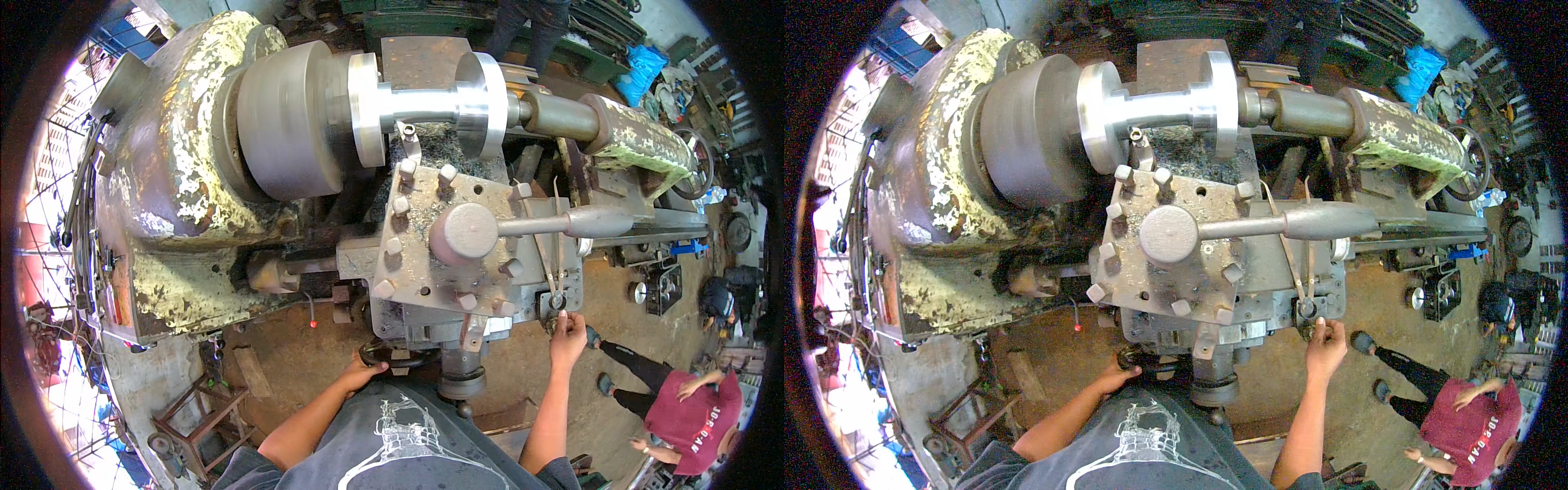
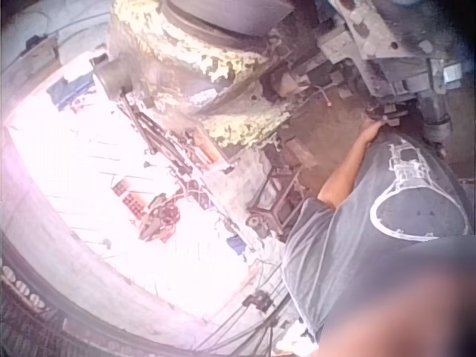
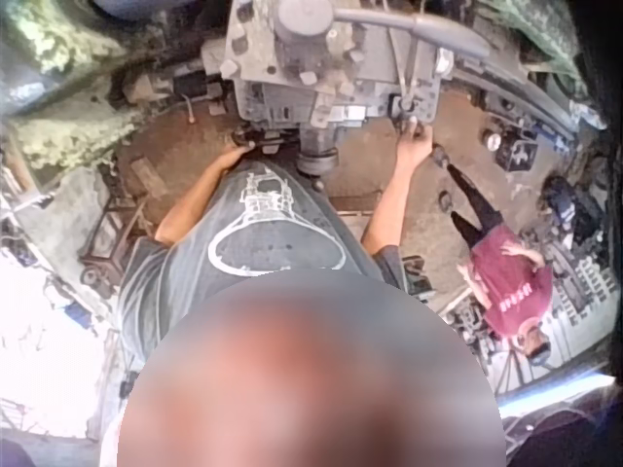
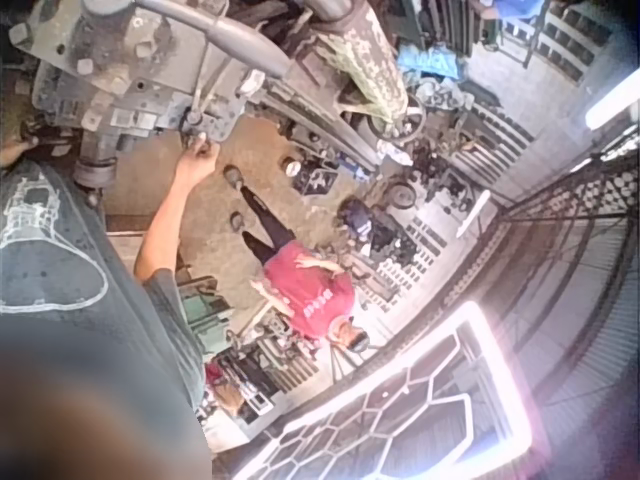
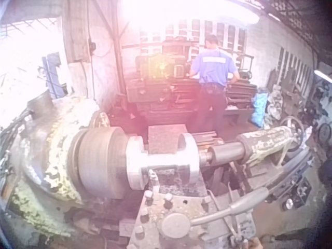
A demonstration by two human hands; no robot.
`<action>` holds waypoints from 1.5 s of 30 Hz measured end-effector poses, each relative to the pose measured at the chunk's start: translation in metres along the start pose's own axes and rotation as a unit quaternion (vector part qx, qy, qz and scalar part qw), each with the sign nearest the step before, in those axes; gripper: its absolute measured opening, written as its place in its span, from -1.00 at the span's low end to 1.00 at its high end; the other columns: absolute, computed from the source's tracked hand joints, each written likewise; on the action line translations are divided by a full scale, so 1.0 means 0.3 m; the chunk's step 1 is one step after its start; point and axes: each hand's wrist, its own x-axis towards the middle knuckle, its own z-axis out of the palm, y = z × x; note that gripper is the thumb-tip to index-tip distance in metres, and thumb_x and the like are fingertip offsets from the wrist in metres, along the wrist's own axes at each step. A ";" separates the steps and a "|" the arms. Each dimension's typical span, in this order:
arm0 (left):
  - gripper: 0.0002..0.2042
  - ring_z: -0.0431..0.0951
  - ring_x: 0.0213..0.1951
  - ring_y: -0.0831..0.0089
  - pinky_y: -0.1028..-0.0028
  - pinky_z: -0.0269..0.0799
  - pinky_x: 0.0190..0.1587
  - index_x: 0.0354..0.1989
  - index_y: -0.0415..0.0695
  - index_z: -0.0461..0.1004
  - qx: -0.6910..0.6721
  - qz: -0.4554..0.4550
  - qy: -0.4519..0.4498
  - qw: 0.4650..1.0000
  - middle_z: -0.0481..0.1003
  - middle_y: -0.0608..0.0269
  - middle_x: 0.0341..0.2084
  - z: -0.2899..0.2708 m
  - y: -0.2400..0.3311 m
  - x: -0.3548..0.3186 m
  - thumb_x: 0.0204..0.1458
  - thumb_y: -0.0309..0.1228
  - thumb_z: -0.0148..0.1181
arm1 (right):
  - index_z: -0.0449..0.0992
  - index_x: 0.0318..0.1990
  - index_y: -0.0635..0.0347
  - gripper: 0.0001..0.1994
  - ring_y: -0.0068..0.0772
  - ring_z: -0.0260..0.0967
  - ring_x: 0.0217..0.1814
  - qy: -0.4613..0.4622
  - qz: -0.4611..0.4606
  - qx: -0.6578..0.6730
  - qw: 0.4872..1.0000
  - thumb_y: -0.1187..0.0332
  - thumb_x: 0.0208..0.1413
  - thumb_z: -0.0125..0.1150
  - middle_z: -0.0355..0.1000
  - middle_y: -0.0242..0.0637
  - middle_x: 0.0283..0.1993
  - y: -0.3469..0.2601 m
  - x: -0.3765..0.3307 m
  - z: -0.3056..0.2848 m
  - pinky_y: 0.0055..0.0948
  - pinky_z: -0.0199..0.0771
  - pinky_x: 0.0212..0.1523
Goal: The person operates a metal lathe, adjusting controls and monitoring a rotating cylindrical workpiece. They use a caliper to measure the workpiece and make fine adjustments to the machine's levers and knobs while metal shavings accumulate.
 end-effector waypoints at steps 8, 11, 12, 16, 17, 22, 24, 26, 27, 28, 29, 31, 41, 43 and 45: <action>0.16 0.36 0.22 0.10 0.39 0.17 0.28 0.26 -0.56 -0.15 0.050 -0.006 0.105 0.993 0.35 -0.22 0.15 0.085 0.028 -0.034 -0.17 0.16 0.42 | 0.46 -0.37 0.31 -0.79 -0.54 0.06 -0.61 0.008 -0.025 -0.006 1.000 0.34 0.20 0.24 0.22 -0.35 -0.67 0.002 0.001 0.003 -0.42 0.15 -0.54; 0.18 0.34 0.20 0.10 0.33 0.15 0.30 0.29 -0.49 -0.20 0.084 0.040 0.121 0.988 0.33 -0.16 0.16 0.110 0.017 0.001 -0.18 0.15 0.45 | 0.47 -0.37 0.29 -0.80 -0.40 0.14 -0.61 -0.009 -0.009 -0.014 1.000 0.32 0.17 0.25 0.28 -0.24 -0.65 0.008 0.004 -0.002 -0.35 0.24 -0.51; 0.18 0.33 0.19 0.11 0.30 0.14 0.31 0.31 -0.44 -0.21 0.094 0.025 0.117 0.988 0.32 -0.13 0.16 0.115 0.012 0.012 -0.18 0.14 0.46 | 0.47 -0.36 0.29 -0.80 -0.39 0.14 -0.61 -0.010 -0.009 -0.013 1.000 0.32 0.17 0.25 0.28 -0.24 -0.64 0.014 0.004 0.000 -0.34 0.24 -0.51; 0.08 0.29 0.24 0.11 0.33 0.02 0.36 0.29 -0.44 0.00 0.080 0.041 0.088 0.992 0.37 -0.15 0.14 0.098 0.000 0.006 -0.18 0.16 0.43 | 0.43 -0.37 0.30 -0.79 -0.60 0.11 -0.73 -0.005 -0.030 -0.005 1.000 0.35 0.24 0.19 0.23 -0.39 -0.69 0.050 0.008 0.021 -0.43 0.14 -0.69; 0.00 0.29 0.24 0.11 0.32 0.02 0.35 0.26 -0.37 0.12 0.108 0.044 0.091 0.989 0.39 -0.12 0.13 0.094 0.006 0.004 -0.17 0.15 0.43 | 0.43 -0.38 0.30 -0.79 -0.60 0.12 -0.75 -0.005 -0.041 0.000 0.999 0.35 0.24 0.19 0.24 -0.39 -0.68 0.057 0.010 0.026 -0.42 0.14 -0.71; -0.28 0.36 0.17 0.13 0.33 0.06 0.32 0.10 -0.18 0.45 0.112 0.060 0.112 0.986 0.47 -0.03 0.05 0.099 0.054 -0.023 -0.15 0.08 0.45 | 0.44 -0.35 0.28 -0.79 -0.30 0.20 -0.54 -0.056 0.056 0.005 0.997 0.31 0.20 0.22 0.33 -0.20 -0.56 0.046 0.009 0.012 -0.32 0.28 -0.44; -0.30 0.41 0.13 0.16 0.34 0.11 0.30 0.10 -0.20 0.46 0.095 0.051 0.116 0.987 0.49 -0.01 0.03 0.094 0.070 -0.037 -0.14 0.05 0.45 | 0.44 -0.34 0.27 -0.79 -0.28 0.23 -0.53 -0.045 0.011 0.003 0.999 0.31 0.20 0.22 0.34 -0.19 -0.56 0.029 0.002 -0.004 -0.33 0.29 -0.43; -0.34 0.43 0.09 0.19 0.35 0.16 0.27 0.05 -0.20 0.49 0.062 0.037 0.114 0.991 0.51 0.02 0.01 0.089 0.074 -0.048 -0.14 0.02 0.46 | 0.44 -0.32 0.27 -0.81 -0.27 0.26 -0.52 -0.030 -0.023 0.000 0.999 0.31 0.19 0.22 0.37 -0.17 -0.54 0.017 -0.006 -0.013 -0.33 0.30 -0.42; -0.37 0.44 0.08 0.21 0.36 0.18 0.25 0.02 -0.20 0.50 0.060 0.024 0.106 0.992 0.51 0.04 0.00 0.090 0.071 -0.049 -0.14 0.00 0.47 | 0.44 -0.31 0.26 -0.81 -0.26 0.28 -0.51 -0.019 -0.055 0.002 0.998 0.31 0.19 0.22 0.38 -0.16 -0.53 0.015 -0.007 -0.014 -0.33 0.31 -0.41; -0.38 0.48 0.02 0.22 0.34 0.27 0.19 0.01 -0.21 0.50 0.046 0.043 0.122 0.991 0.52 0.06 -0.01 0.092 0.064 -0.048 -0.15 -0.03 0.49 | 0.44 -0.29 0.26 -0.82 -0.26 0.31 -0.50 -0.017 -0.054 0.010 0.998 0.31 0.19 0.22 0.41 -0.15 -0.51 0.017 -0.008 -0.015 -0.34 0.32 -0.39; -0.37 0.49 0.01 0.22 0.33 0.28 0.18 0.01 -0.22 0.49 0.046 0.048 0.112 0.991 0.52 0.05 -0.01 0.087 0.055 -0.045 -0.15 -0.04 0.50 | 0.45 -0.27 0.25 -0.82 -0.25 0.36 -0.46 0.000 -0.055 0.007 0.998 0.31 0.18 0.23 0.44 -0.14 -0.48 0.021 -0.005 -0.011 -0.34 0.34 -0.37; -0.36 0.50 0.00 0.21 0.31 0.30 0.16 0.02 -0.23 0.49 0.052 0.094 0.104 0.989 0.52 0.03 -0.01 0.079 0.036 -0.020 -0.15 -0.04 0.50 | 0.47 -0.25 0.24 -0.83 -0.17 0.42 -0.40 -0.027 0.024 0.044 0.998 0.34 0.14 0.26 0.46 -0.13 -0.44 0.037 -0.003 -0.005 -0.29 0.39 -0.32; 0.03 0.51 0.08 0.03 0.27 0.37 0.14 0.22 -0.52 0.16 0.166 -0.030 0.164 0.972 0.48 -0.25 0.03 0.077 0.033 -0.021 -0.16 0.19 0.39 | 0.52 -0.23 0.30 -0.73 -0.18 0.44 -0.31 0.076 -0.163 -0.049 0.982 0.22 0.17 0.25 0.49 -0.08 -0.36 0.164 -0.001 0.035 -0.26 0.41 -0.21; 0.06 0.48 0.09 0.05 0.29 0.31 0.19 0.24 -0.51 0.04 0.087 0.022 0.189 0.978 0.46 -0.21 0.04 0.119 0.046 -0.050 -0.16 0.16 0.41 | 0.53 -0.14 0.28 -0.70 -0.25 0.44 -0.31 -0.023 -0.047 -0.110 0.993 0.20 0.18 0.22 0.48 -0.13 -0.36 0.217 0.023 0.041 -0.32 0.40 -0.23; 0.05 0.45 0.08 0.06 0.30 0.25 0.23 0.24 -0.49 -0.03 0.018 0.118 0.172 0.978 0.44 -0.16 0.04 0.144 0.045 -0.085 -0.15 0.10 0.45 | 0.54 -0.06 0.26 -0.67 -0.33 0.43 -0.30 -0.069 -0.013 -0.047 0.996 0.17 0.19 0.20 0.47 -0.18 -0.36 0.268 0.039 0.053 -0.38 0.40 -0.25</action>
